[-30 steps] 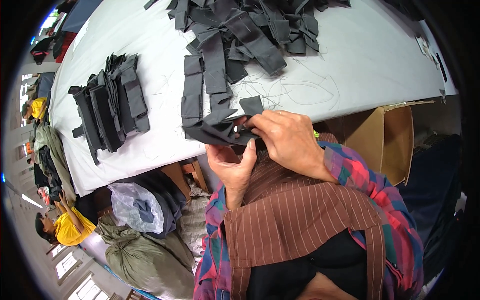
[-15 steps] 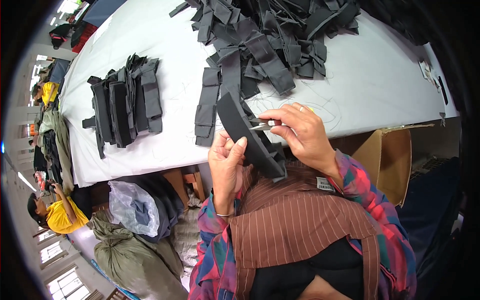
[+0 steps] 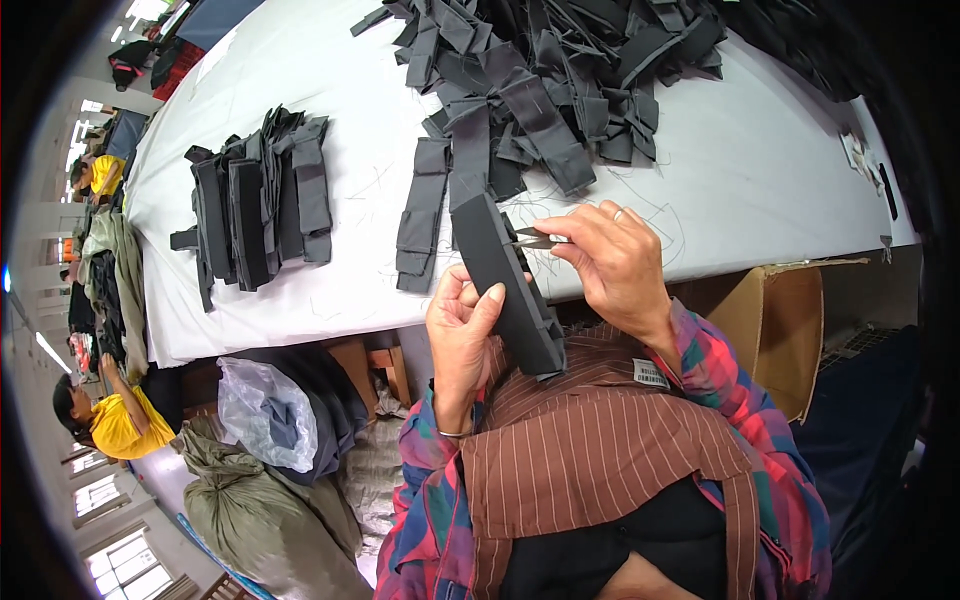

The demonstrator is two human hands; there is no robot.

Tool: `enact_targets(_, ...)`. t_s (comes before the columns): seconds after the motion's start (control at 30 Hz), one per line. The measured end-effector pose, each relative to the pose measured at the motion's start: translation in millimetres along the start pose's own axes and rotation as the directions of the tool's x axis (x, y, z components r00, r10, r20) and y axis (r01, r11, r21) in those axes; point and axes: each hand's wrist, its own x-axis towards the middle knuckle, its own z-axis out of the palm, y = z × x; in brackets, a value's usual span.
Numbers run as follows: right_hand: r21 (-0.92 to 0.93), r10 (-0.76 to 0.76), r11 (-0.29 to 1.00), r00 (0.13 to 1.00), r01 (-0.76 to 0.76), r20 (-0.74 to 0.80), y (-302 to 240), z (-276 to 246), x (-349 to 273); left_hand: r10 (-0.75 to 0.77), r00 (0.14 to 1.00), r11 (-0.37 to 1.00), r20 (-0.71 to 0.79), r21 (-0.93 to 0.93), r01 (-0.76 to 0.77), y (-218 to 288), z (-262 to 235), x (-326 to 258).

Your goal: Trim loose threads from black fabric straps using small snips at a factory workbench.

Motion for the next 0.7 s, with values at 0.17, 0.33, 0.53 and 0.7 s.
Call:
enact_targets(0.17, -0.004, 0.000, 1.000, 1.000, 0.000, 0.031, 1.4, -3.0, 0.0, -0.011, 1.000, 1.000, -0.023, 0.022, 0.012, 0.2, -0.5, 0.3)
enact_targets(0.33, 0.143, 0.042, 0.988, 0.997, -0.051, 0.062, 8.0, 0.5, -2.0, -0.044, 0.999, 0.999, 0.022, -0.017, 0.045, 4.4, -3.0, 1.5)
enact_targets(0.53, 0.151, 0.054, 0.986, 0.995, -0.066, 0.084, 7.4, 1.1, -1.2, -0.075, 0.997, 0.995, 0.028, -0.065, 0.076, 4.9, -3.2, 2.0)
enact_targets(0.7, 0.122, 0.036, 0.992, 0.998, -0.043, 0.060, 7.6, 1.9, -1.0, -0.097, 0.995, 0.994, 0.035, -0.056, 0.098, 4.2, -3.6, 1.9)
